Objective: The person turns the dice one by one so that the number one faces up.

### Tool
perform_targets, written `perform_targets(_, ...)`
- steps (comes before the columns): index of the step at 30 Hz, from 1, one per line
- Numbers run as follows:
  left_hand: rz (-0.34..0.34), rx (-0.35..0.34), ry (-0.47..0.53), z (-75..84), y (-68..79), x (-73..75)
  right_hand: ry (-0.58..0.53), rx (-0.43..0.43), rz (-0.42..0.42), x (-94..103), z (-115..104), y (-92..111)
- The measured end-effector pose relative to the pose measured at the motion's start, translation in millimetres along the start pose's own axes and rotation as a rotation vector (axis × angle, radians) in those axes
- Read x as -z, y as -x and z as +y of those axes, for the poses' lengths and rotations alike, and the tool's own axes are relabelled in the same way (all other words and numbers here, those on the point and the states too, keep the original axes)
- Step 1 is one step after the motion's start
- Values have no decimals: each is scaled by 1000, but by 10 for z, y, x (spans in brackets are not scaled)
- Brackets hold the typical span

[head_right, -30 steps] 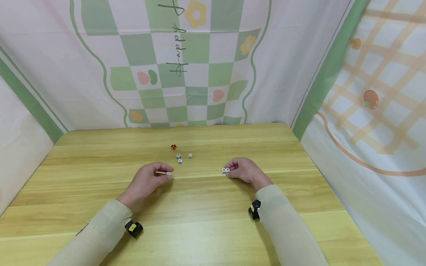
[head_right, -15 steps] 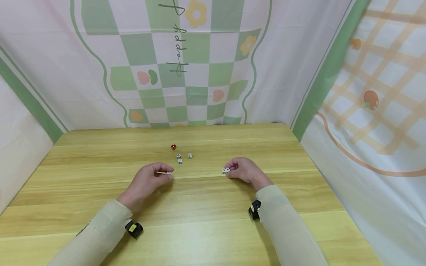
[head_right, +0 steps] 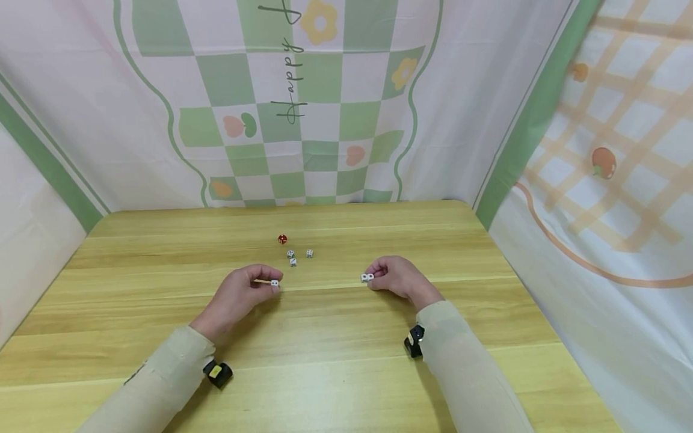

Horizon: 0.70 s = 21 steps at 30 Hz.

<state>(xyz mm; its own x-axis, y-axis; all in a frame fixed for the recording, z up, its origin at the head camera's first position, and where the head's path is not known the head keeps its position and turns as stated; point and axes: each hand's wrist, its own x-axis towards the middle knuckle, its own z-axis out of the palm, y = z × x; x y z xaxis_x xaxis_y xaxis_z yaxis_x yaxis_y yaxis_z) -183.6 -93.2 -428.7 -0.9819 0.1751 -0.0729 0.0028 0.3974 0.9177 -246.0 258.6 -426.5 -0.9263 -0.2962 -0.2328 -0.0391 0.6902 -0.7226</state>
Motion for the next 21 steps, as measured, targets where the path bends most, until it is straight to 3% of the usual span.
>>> perform_targets(21, 4, -19, -51, -17, -4, -11, -17, -7, -3, 2, -7, 11)
